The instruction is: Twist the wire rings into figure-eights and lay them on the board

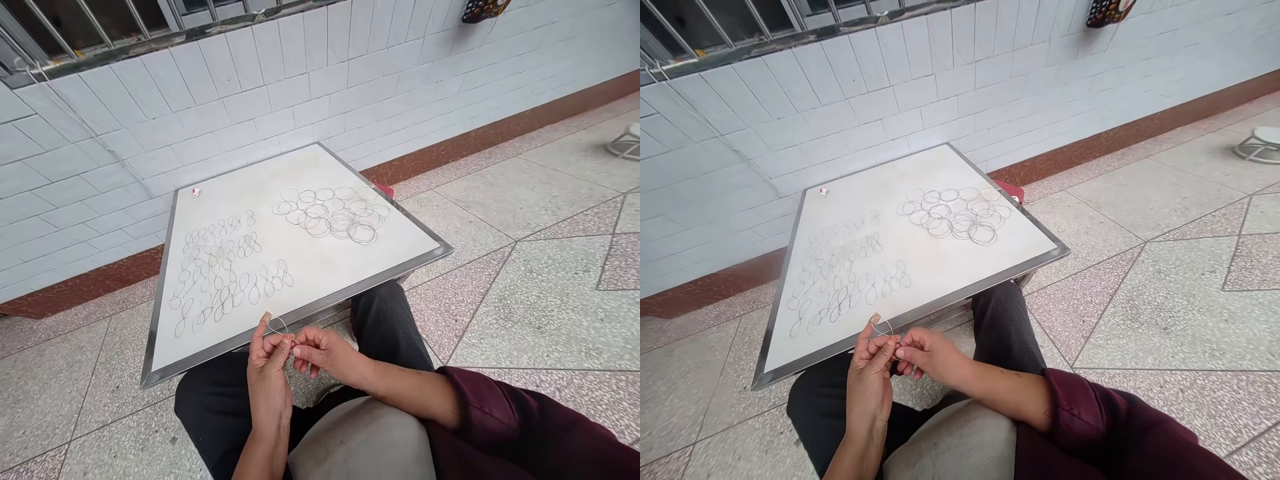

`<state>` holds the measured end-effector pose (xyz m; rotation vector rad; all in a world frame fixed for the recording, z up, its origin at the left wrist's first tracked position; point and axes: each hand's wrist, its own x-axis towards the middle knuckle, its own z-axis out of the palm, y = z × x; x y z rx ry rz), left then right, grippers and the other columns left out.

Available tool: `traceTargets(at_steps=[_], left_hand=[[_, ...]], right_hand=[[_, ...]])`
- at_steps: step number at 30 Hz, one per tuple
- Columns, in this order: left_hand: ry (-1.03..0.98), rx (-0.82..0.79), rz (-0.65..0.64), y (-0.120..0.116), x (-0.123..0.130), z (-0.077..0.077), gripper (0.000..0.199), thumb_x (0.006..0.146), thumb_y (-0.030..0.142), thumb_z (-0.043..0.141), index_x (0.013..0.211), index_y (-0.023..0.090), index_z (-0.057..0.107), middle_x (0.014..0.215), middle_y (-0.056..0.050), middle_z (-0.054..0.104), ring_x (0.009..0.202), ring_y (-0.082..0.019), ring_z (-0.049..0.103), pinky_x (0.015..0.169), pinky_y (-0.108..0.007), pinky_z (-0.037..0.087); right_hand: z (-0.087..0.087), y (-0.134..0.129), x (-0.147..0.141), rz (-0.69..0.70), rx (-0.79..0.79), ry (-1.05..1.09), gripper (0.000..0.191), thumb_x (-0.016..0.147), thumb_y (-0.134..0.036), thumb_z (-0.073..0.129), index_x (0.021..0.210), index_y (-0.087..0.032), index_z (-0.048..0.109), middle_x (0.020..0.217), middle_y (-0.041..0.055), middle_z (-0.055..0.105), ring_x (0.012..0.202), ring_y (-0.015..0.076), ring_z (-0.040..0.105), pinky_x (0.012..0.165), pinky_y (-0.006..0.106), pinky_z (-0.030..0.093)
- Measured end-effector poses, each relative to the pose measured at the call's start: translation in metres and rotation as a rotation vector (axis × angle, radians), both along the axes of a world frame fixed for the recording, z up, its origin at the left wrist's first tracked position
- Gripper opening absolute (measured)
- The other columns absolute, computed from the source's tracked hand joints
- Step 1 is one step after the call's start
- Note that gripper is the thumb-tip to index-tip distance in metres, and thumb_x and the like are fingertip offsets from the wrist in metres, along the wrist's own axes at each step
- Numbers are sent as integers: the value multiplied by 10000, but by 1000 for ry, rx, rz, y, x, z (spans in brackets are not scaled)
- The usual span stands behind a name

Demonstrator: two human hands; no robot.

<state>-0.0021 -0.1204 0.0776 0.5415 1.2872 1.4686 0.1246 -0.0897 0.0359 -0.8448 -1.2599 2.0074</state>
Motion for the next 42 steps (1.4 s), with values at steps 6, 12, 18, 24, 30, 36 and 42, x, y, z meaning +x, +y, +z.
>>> traceTargets(at_steps=[6, 12, 18, 24, 30, 36, 42], left_hand=[[-54, 14, 49, 1, 0, -6, 708, 643, 193, 819, 1303, 190, 562, 660, 61, 646, 713, -128, 619, 735, -258, 463], [22, 80, 0, -3, 0, -7, 707, 728, 227, 785, 1377, 229, 504, 673, 73, 606, 672, -121, 583, 705, -252, 472], [196, 143, -57, -9, -2, -14, 624, 843, 276, 708, 1418, 280, 465, 723, 51, 619, 697, -124, 561, 736, -254, 463], [249, 116, -80, -6, -6, -22, 636, 854, 295, 699, 1436, 275, 444, 716, 54, 605, 655, -118, 529, 694, -246, 443], [110, 125, -23, 0, -6, -18, 682, 793, 291, 749, 1413, 256, 467, 680, 59, 606, 702, -145, 593, 721, -272, 466], [119, 99, -17, 1, -9, -17, 738, 775, 330, 776, 1430, 238, 449, 700, 59, 609, 674, -133, 583, 695, -263, 458], [207, 84, -72, 2, -8, -17, 763, 790, 376, 763, 1459, 237, 422, 791, 28, 664, 724, -143, 618, 720, -276, 480]], right_hand=[[-10, -2, -4, -55, 41, 22, 468, 741, -609, 721, 857, -172, 600, 688, -14, 644, 616, 116, 597, 572, 249, 477], [-8, -3, 0, -41, 198, -22, 231, 857, -420, 668, 853, -195, 613, 703, -21, 635, 645, 120, 603, 613, 253, 478], [-2, -1, 5, -28, 645, -291, 95, 915, -206, 556, 909, -218, 650, 823, 11, 674, 743, 153, 616, 674, 265, 467], [-12, 3, 1, -11, 732, -362, 128, 895, -185, 546, 831, -209, 654, 770, 25, 680, 676, 171, 600, 624, 277, 455], [-16, 4, 2, -59, 449, -154, 92, 872, -210, 583, 918, -216, 662, 718, -8, 668, 652, 148, 626, 623, 261, 491], [-9, 0, 0, -81, 338, -74, 100, 873, -277, 604, 952, -218, 622, 712, -23, 651, 614, 122, 607, 596, 248, 481], [-3, 0, 2, -111, 331, -106, 58, 858, -262, 628, 870, -214, 598, 685, -36, 628, 626, 129, 609, 612, 255, 475]])
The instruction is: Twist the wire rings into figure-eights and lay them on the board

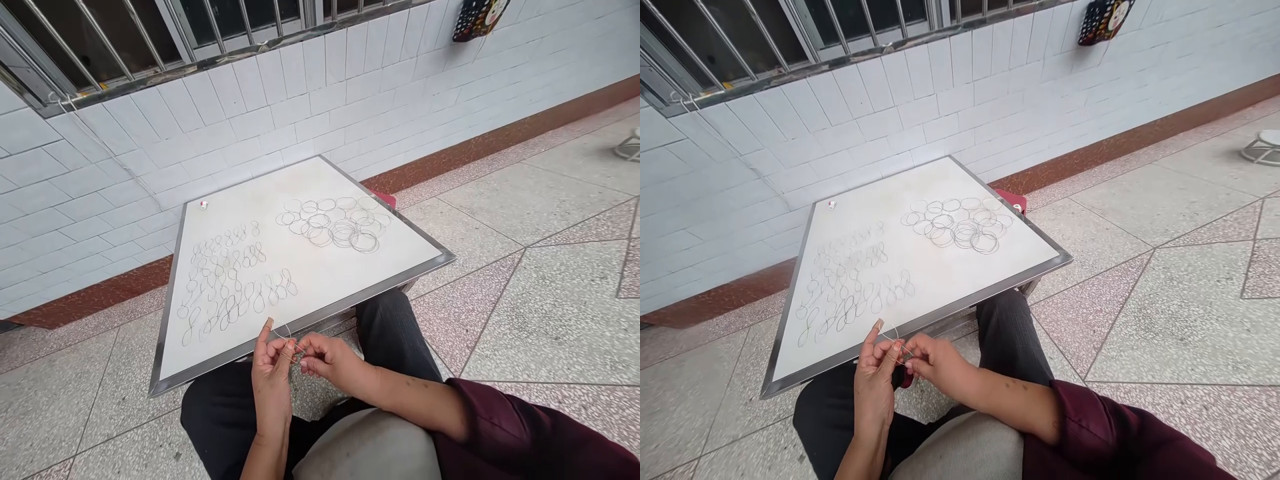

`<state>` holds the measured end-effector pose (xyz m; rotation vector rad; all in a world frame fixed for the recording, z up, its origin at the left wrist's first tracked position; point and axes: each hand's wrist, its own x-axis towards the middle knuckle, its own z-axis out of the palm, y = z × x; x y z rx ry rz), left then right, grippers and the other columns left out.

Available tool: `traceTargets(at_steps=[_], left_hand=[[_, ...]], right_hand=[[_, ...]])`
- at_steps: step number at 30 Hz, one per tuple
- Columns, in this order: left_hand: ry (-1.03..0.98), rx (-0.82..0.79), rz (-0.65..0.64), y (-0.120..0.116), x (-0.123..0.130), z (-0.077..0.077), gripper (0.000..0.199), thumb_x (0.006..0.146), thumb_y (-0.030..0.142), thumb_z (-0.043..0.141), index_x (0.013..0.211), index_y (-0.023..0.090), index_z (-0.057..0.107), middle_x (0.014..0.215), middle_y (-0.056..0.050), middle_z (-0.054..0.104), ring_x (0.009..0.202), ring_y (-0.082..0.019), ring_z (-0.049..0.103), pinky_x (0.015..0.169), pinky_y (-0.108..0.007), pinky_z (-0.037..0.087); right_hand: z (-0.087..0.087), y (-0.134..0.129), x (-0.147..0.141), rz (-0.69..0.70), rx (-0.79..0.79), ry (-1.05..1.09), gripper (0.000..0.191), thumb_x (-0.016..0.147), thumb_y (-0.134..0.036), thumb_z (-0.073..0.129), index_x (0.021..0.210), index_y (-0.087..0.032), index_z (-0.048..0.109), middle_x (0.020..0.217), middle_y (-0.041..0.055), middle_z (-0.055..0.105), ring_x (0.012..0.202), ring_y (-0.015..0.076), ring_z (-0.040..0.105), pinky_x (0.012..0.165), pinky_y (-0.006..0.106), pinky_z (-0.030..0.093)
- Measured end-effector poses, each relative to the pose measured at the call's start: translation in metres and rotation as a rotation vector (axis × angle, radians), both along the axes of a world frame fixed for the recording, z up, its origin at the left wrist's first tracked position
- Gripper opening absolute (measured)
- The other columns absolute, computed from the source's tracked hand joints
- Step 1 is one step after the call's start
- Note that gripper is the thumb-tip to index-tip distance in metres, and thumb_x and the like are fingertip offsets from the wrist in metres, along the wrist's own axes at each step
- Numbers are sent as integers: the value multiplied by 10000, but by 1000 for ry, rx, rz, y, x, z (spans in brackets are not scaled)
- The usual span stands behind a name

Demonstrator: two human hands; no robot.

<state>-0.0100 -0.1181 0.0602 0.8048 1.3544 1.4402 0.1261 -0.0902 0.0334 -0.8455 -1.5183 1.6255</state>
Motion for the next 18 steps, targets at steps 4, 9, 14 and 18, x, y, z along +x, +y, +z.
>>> traceTargets(at_steps=[4, 9, 14, 18], left_hand=[[-7, -10, -4, 1, 0, 1, 745, 789, 362, 766, 1446, 237, 438, 838, 10, 697, 912, -181, 660, 825, -304, 486], [-133, -41, -24, -1, -4, 4, 662, 811, 379, 743, 1410, 242, 496, 902, -18, 722, 902, -166, 653, 857, -308, 484], [-301, -78, -34, 0, -7, 4, 612, 744, 328, 806, 1315, 239, 606, 919, -41, 734, 783, -131, 641, 797, -281, 506], [-335, -86, -47, 2, -7, 2, 553, 753, 297, 807, 1274, 216, 641, 858, -29, 712, 740, -120, 629, 750, -264, 512]], right_hand=[[0, 1, 0, -13, -3, 1, 50, 859, -250, 628, 883, -213, 605, 671, -38, 624, 614, 124, 599, 603, 250, 464], [-3, 2, 1, -31, -16, -12, 136, 864, -308, 648, 968, -221, 634, 711, -28, 635, 616, 122, 589, 590, 250, 463], [-2, 3, 1, -40, -33, -23, 166, 833, -310, 686, 967, -218, 650, 671, -35, 617, 615, 117, 564, 581, 241, 463], [-1, 5, 2, -33, -56, -38, 189, 824, -338, 702, 955, -215, 643, 647, -44, 598, 582, 109, 541, 562, 236, 457]])
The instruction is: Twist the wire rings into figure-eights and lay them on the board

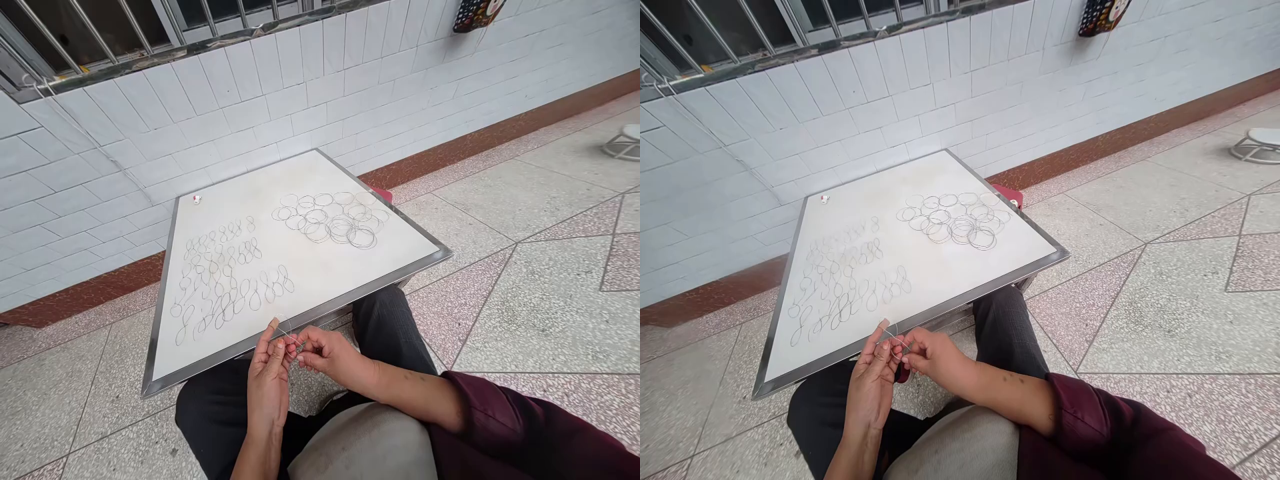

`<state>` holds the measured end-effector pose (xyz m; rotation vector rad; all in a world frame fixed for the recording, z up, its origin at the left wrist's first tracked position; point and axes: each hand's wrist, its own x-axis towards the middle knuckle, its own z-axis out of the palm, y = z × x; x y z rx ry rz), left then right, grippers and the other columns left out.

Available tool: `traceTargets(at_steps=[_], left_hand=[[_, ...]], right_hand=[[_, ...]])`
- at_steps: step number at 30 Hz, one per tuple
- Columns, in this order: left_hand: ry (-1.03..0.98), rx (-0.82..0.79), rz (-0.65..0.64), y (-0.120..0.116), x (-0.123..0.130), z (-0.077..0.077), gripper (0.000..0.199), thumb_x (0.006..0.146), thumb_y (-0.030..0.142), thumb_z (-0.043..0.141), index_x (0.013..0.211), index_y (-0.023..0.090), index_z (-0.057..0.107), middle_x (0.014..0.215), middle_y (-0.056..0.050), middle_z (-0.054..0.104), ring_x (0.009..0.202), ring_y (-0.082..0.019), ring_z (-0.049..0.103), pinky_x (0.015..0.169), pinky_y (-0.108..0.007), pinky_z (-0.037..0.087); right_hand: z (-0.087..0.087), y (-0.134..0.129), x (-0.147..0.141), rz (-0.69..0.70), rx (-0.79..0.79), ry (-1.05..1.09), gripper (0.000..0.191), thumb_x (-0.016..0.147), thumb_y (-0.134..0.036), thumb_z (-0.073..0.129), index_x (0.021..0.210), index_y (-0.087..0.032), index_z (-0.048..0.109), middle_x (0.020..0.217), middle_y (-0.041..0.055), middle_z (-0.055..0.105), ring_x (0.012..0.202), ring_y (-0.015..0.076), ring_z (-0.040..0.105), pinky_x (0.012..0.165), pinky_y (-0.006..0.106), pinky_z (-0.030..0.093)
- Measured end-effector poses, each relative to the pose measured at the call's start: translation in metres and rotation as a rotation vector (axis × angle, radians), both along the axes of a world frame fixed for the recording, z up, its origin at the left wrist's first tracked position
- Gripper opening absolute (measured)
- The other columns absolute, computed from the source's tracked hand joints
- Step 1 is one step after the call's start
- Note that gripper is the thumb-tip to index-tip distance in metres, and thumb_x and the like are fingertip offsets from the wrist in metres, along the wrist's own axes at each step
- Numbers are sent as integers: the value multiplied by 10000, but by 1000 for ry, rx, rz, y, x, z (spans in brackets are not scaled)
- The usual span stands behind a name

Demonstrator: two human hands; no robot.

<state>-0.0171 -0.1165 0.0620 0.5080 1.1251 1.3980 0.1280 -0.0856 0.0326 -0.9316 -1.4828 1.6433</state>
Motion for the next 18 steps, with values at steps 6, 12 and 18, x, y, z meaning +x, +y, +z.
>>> traceTargets(at_steps=[6, 12, 18], left_hand=[[-18, -10, -6, 0, 1, 1, 525, 757, 305, 807, 1251, 223, 650, 822, -14, 697, 743, -110, 620, 745, -245, 512], [20, 0, -21, -1, 1, 1, 535, 736, 298, 819, 1239, 224, 653, 802, -2, 688, 733, -116, 629, 731, -249, 508], [65, 7, -38, -1, 0, 1, 557, 740, 294, 813, 1262, 224, 629, 777, 13, 676, 748, -119, 633, 764, -256, 498]], right_hand=[[1, -1, 3, 25, -6, 7, 214, 883, -391, 645, 989, -206, 627, 709, -17, 645, 654, 127, 613, 601, 249, 491], [0, -2, 3, 13, -52, -4, 257, 901, -455, 619, 947, -202, 628, 694, -11, 647, 647, 129, 627, 584, 243, 498], [0, -2, 4, 26, 12, -26, 155, 909, -351, 614, 936, -199, 631, 681, -22, 650, 636, 122, 636, 590, 229, 498]])
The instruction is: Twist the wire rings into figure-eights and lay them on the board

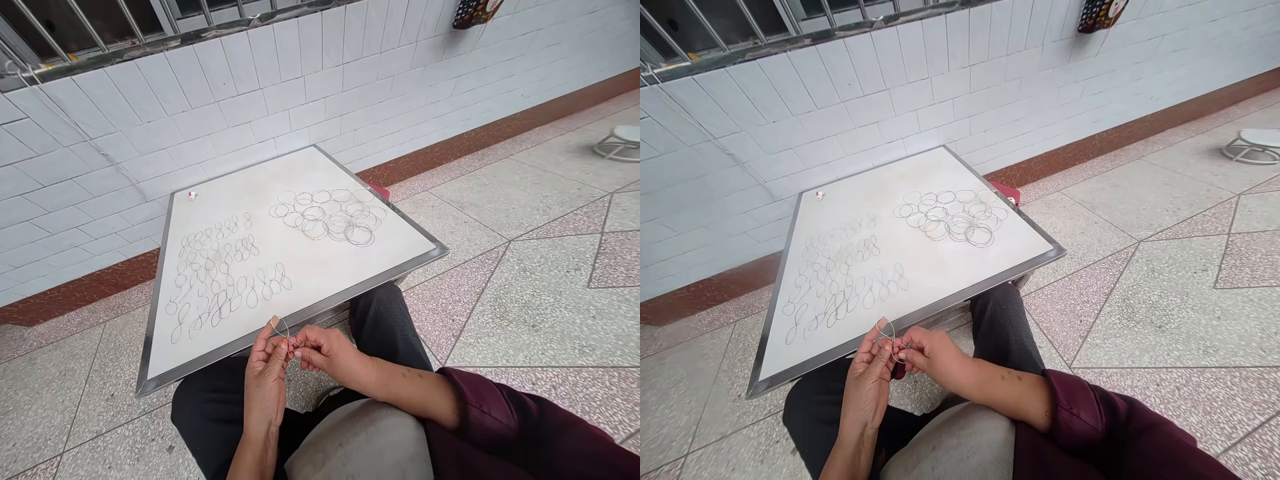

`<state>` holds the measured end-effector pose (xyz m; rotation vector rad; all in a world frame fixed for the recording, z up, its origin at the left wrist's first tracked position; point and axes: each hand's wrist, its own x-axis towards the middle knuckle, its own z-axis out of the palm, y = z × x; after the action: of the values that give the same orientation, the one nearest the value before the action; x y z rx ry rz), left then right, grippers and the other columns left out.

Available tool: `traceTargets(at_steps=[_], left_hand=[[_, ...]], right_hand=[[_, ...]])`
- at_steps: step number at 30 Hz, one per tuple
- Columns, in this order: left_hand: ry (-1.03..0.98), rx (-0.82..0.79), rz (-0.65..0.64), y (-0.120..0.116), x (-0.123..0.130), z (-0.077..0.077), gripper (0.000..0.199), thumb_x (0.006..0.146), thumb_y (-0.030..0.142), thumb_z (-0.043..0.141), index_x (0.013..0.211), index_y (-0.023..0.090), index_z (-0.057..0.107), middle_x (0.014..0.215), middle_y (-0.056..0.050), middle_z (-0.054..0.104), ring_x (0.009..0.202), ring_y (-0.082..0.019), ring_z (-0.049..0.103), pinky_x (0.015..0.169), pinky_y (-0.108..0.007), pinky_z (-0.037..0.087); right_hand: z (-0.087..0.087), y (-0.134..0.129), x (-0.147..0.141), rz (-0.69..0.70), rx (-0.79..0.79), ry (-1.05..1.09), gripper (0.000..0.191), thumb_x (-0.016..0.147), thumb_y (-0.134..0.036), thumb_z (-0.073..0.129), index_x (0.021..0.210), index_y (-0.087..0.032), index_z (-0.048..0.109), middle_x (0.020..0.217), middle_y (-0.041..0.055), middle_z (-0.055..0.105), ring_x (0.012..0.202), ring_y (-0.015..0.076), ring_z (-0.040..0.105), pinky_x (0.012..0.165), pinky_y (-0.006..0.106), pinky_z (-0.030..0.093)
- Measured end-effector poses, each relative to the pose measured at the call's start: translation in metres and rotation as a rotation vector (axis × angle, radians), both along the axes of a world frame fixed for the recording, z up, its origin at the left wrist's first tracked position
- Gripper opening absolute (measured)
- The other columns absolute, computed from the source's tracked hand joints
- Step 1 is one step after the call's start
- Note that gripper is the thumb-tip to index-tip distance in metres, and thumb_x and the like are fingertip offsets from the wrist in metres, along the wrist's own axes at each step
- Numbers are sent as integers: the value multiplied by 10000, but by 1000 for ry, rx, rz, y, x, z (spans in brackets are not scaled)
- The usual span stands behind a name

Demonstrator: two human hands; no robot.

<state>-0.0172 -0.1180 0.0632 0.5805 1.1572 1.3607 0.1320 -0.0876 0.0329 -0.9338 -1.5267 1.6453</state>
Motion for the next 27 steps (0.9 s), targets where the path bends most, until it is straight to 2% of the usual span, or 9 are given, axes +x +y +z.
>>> traceTargets(at_steps=[5, 10, 15, 22, 27], left_hand=[[30, 11, 12, 0, 0, 1, 590, 744, 280, 807, 1291, 224, 593, 769, 25, 678, 754, -111, 625, 790, -250, 484], [64, 45, 25, 0, 0, -1, 609, 778, 271, 777, 1337, 218, 542, 768, 35, 668, 763, -106, 612, 796, -244, 467], [110, 55, 24, -1, 1, -2, 620, 800, 297, 758, 1364, 217, 514, 796, 27, 681, 764, -106, 599, 799, -247, 458], [56, 50, 71, -2, 7, -2, 565, 773, 318, 781, 1295, 229, 584, 868, -5, 701, 814, -123, 621, 820, -269, 481], [13, 44, 125, -2, 12, -1, 542, 743, 324, 805, 1246, 238, 623, 867, -6, 700, 755, -109, 615, 768, -252, 502]], right_hand=[[5, -2, 1, -5, 75, -58, 85, 902, -264, 606, 945, -199, 641, 698, -18, 659, 657, 131, 651, 623, 235, 511], [11, -2, 1, -16, 103, -81, 89, 910, -274, 597, 921, -199, 643, 683, -16, 651, 640, 130, 639, 629, 238, 512], [9, -1, 2, -18, 101, -78, 120, 932, -306, 568, 923, -203, 629, 691, -15, 645, 633, 122, 623, 619, 232, 507], [10, -2, 1, -47, 114, -73, 156, 948, -331, 535, 930, -198, 613, 689, -9, 637, 619, 121, 601, 588, 223, 482], [15, -2, 1, -52, 125, -68, 157, 949, -323, 523, 940, -195, 614, 674, -14, 618, 605, 115, 588, 571, 216, 468]])
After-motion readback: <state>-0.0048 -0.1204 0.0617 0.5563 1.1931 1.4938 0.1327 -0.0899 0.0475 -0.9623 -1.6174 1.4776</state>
